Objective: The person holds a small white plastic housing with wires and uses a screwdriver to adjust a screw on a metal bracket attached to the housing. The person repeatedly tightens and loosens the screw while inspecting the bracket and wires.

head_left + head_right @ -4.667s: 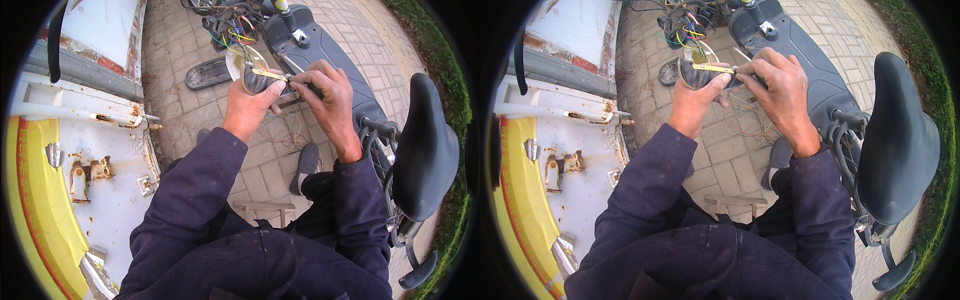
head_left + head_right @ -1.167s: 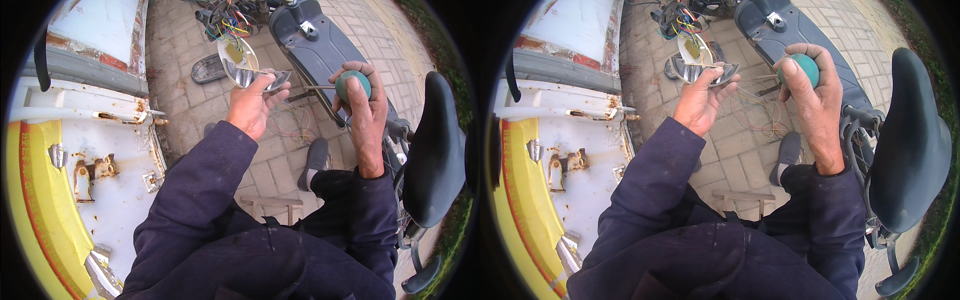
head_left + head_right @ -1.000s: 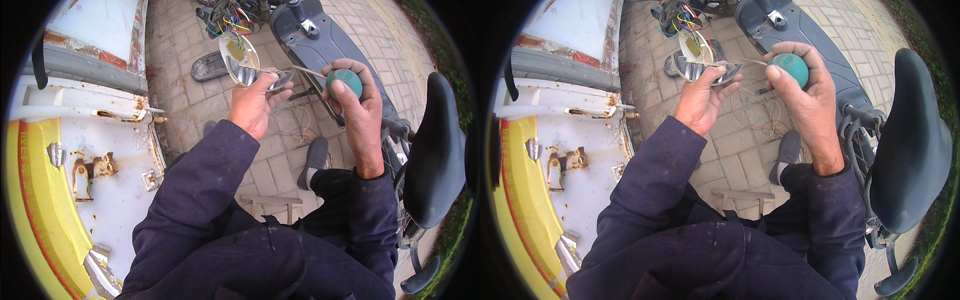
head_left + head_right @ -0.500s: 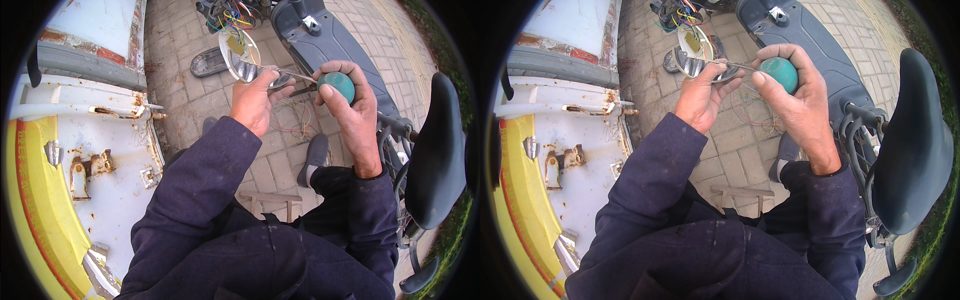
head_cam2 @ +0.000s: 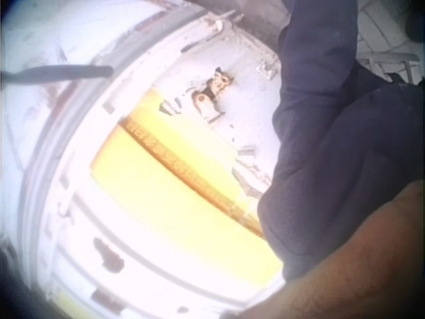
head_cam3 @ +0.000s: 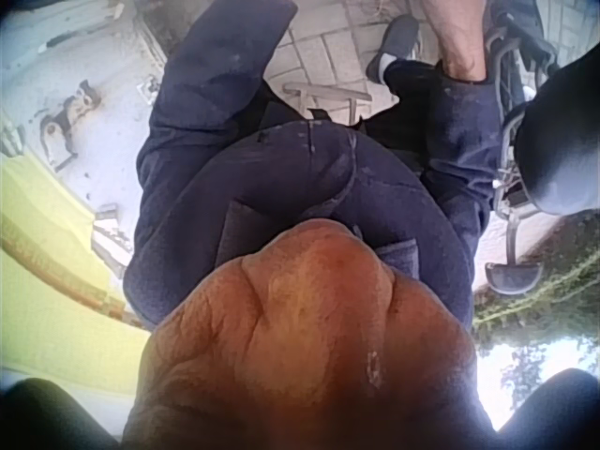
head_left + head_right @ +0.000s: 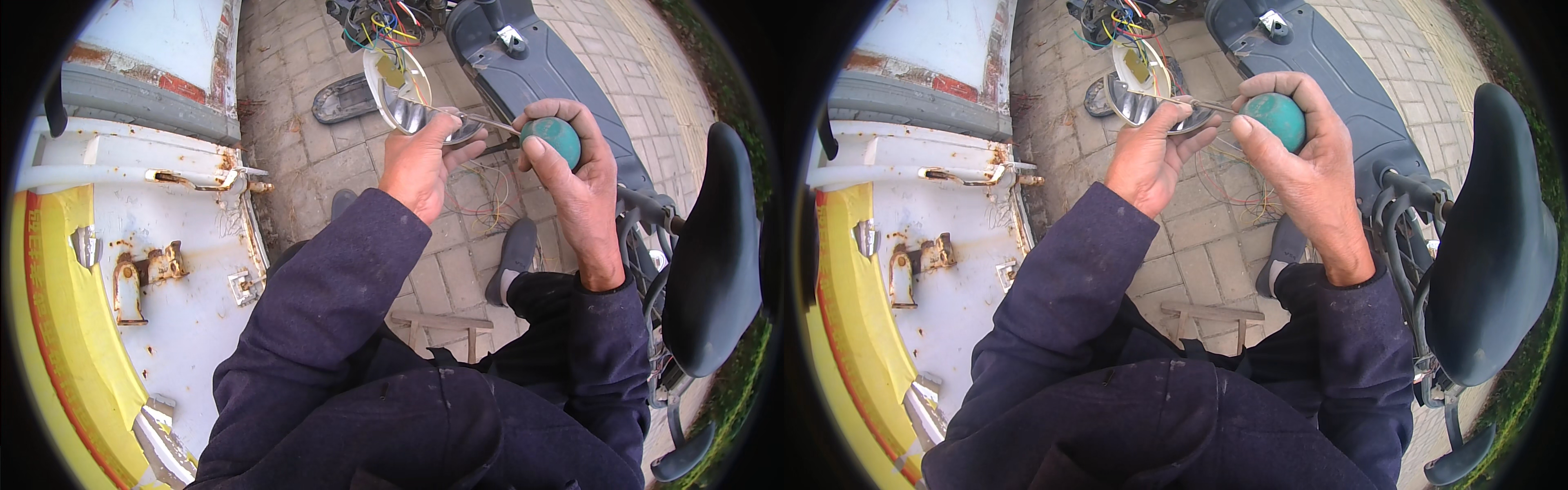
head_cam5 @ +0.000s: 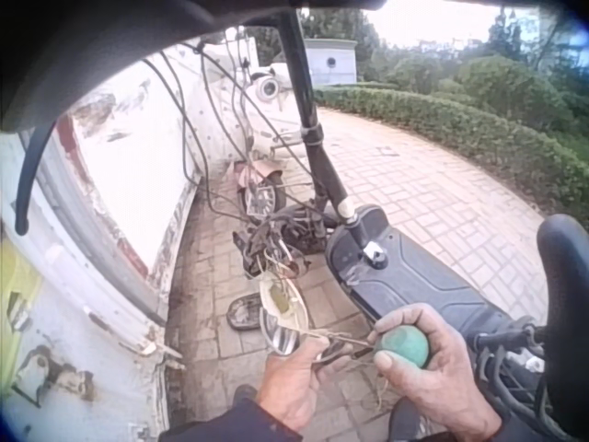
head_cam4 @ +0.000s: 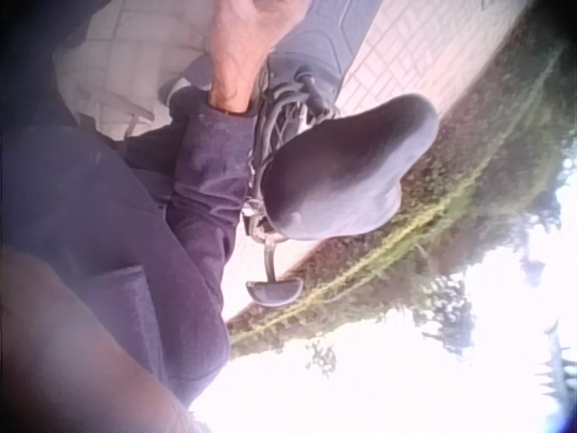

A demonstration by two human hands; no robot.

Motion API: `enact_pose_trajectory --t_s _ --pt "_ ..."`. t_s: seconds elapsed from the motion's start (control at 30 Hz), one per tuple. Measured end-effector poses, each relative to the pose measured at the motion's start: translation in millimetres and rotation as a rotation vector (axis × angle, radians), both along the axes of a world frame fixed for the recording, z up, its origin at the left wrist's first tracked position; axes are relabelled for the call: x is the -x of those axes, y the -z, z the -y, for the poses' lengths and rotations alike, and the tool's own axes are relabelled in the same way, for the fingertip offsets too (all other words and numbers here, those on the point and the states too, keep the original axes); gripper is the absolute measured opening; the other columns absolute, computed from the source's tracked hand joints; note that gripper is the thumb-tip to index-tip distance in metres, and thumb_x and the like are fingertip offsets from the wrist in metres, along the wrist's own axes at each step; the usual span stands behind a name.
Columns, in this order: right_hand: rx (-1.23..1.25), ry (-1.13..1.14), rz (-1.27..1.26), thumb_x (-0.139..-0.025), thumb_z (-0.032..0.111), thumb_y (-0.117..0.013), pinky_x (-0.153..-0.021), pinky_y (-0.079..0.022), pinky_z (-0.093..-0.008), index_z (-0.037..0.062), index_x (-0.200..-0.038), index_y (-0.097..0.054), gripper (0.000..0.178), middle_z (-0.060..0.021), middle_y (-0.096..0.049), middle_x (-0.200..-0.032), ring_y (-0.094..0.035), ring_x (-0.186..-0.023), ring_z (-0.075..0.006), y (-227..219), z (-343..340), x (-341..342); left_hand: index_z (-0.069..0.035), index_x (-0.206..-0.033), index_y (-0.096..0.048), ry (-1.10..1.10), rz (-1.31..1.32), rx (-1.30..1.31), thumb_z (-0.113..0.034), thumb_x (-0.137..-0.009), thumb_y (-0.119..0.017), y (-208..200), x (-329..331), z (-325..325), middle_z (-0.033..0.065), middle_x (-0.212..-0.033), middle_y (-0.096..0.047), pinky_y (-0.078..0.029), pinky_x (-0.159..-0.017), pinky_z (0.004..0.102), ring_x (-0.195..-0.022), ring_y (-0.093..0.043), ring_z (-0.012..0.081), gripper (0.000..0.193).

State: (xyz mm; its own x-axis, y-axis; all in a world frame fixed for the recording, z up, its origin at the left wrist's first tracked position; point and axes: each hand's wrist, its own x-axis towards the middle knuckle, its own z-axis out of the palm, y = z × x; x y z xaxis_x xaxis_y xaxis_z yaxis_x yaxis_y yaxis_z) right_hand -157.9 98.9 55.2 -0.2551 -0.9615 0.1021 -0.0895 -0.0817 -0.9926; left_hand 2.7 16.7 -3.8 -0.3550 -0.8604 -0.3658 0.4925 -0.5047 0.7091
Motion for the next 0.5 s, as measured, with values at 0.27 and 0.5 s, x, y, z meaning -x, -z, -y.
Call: enact_pose_trajectory --t_s 0.27,0.5 --pt "0.006 -0.004 -0.009 -0.092 0.017 -0.077 -0.082 -0.052 -0.0246 0.0045 -0.119 -0.065 0.032 -0.0016 -0.067 -0.105 -0.062 -0.095 -0.0092 1.4 1.1 -0.7 0.003 -0.118 -0.061 0.012 -0.017 -0.003 -0.01 -0.097 -0.067 2.4 0.2 0.8 0.0125 -0.11 -0.069 -0.062 -0.094 0.0396 -0.103 -0.073 0.028 0.025" --pt "-0.023 0.005 0.005 -0.093 0.019 -0.078 -0.077 -0.051 -0.0229 0.0043 -0.12 -0.065 0.034 -0.0011 -0.066 -0.103 -0.061 -0.087 -0.0083 0.6 1.3 -0.8 0.002 -0.119 -0.06 0.009 0.009 0.001 -0.01 -0.098 -0.067 2.9 1.1 0.5 0.0129 -0.112 -0.07 -0.062 -0.094 0.0403 -0.104 -0.073 0.0282 0.025"
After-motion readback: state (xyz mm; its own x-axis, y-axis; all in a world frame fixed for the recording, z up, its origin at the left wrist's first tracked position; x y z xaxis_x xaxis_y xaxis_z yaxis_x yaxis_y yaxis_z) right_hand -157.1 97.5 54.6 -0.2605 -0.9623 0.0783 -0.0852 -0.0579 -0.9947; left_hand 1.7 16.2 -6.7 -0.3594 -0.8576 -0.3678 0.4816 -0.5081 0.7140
